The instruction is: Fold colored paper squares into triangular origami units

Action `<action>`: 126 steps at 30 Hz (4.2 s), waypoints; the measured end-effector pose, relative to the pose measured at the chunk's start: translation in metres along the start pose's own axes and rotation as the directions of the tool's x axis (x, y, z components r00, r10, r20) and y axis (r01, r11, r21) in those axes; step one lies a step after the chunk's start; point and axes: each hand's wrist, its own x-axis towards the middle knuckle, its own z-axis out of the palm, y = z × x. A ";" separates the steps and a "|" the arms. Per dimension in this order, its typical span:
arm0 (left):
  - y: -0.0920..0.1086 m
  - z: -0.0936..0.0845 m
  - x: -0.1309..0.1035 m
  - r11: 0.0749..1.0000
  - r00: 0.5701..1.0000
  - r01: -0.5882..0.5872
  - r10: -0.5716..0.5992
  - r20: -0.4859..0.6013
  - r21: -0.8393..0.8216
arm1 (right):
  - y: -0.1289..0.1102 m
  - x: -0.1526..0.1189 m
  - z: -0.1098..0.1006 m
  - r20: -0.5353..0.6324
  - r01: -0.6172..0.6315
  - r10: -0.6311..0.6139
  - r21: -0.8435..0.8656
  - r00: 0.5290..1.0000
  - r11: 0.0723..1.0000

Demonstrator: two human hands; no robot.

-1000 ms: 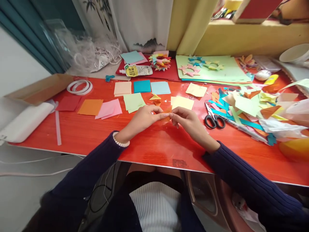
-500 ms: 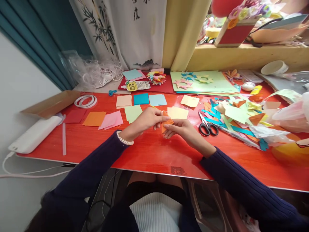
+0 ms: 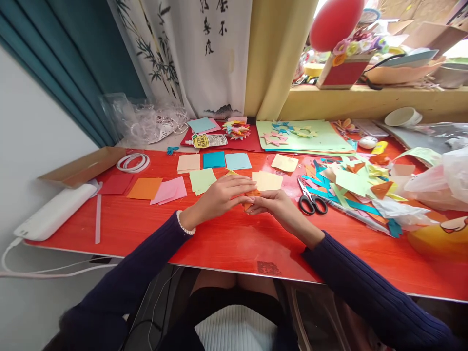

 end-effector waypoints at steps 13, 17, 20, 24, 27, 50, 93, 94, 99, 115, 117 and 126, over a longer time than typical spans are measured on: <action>0.006 0.007 -0.011 0.972 0.977 0.208 -0.212 -0.022 -0.113 | 0.006 -0.002 0.009 -0.015 0.009 -0.009 -0.012 1.000 1.000; 0.008 0.006 -0.011 0.951 0.961 0.272 -0.277 -0.015 -0.144 | 0.001 -0.004 0.007 -0.080 0.067 -0.076 -0.102 0.994 0.992; 0.010 0.005 -0.011 0.933 0.947 0.314 -0.321 -0.009 -0.175 | 0.002 -0.005 0.006 -0.140 0.148 -0.178 -0.205 0.974 0.968; 0.014 0.005 -0.010 0.879 0.913 0.398 -0.408 0.018 -0.263 | 0.005 -0.004 0.006 -0.171 0.201 -0.254 -0.276 0.952 0.940; 0.019 0.006 -0.009 0.818 0.881 0.456 -0.471 0.048 -0.351 | 0.005 -0.004 0.006 -0.148 0.176 -0.231 -0.314 0.962 0.933; 0.011 0.013 -0.006 0.464 0.713 0.605 -0.677 0.181 -0.648 | 0.013 0.001 0.009 0.073 -0.091 0.104 -0.158 0.992 0.983; 0.028 -0.003 -0.007 0.797 0.881 0.434 -0.473 0.012 -0.420 | 0.011 -0.008 -0.005 0.109 0.368 -0.551 -0.846 0.827 0.385; 0.029 -0.003 -0.007 0.788 0.876 0.441 -0.481 0.018 -0.429 | 0.011 -0.008 -0.005 0.121 0.364 -0.567 -0.867 0.815 0.339; 0.030 0.000 -0.007 0.775 0.861 0.473 -0.507 0.034 -0.419 | 0.014 -0.009 -0.005 0.149 0.311 -0.555 -0.927 0.819 0.209; 0.031 -0.004 -0.007 0.832 0.884 0.443 -0.467 0.009 -0.335 | 0.013 -0.010 -0.006 0.182 0.326 -0.550 -0.929 0.815 0.175; 0.030 -0.004 -0.007 0.833 0.885 0.440 -0.466 0.003 -0.334 | 0.014 -0.010 -0.006 0.192 0.338 -0.539 -0.923 0.820 0.185; 0.029 -0.005 -0.008 0.855 0.913 0.390 -0.407 0.023 -0.341 | 0.000 -0.011 0.000 0.115 0.283 -0.289 -0.705 0.951 0.651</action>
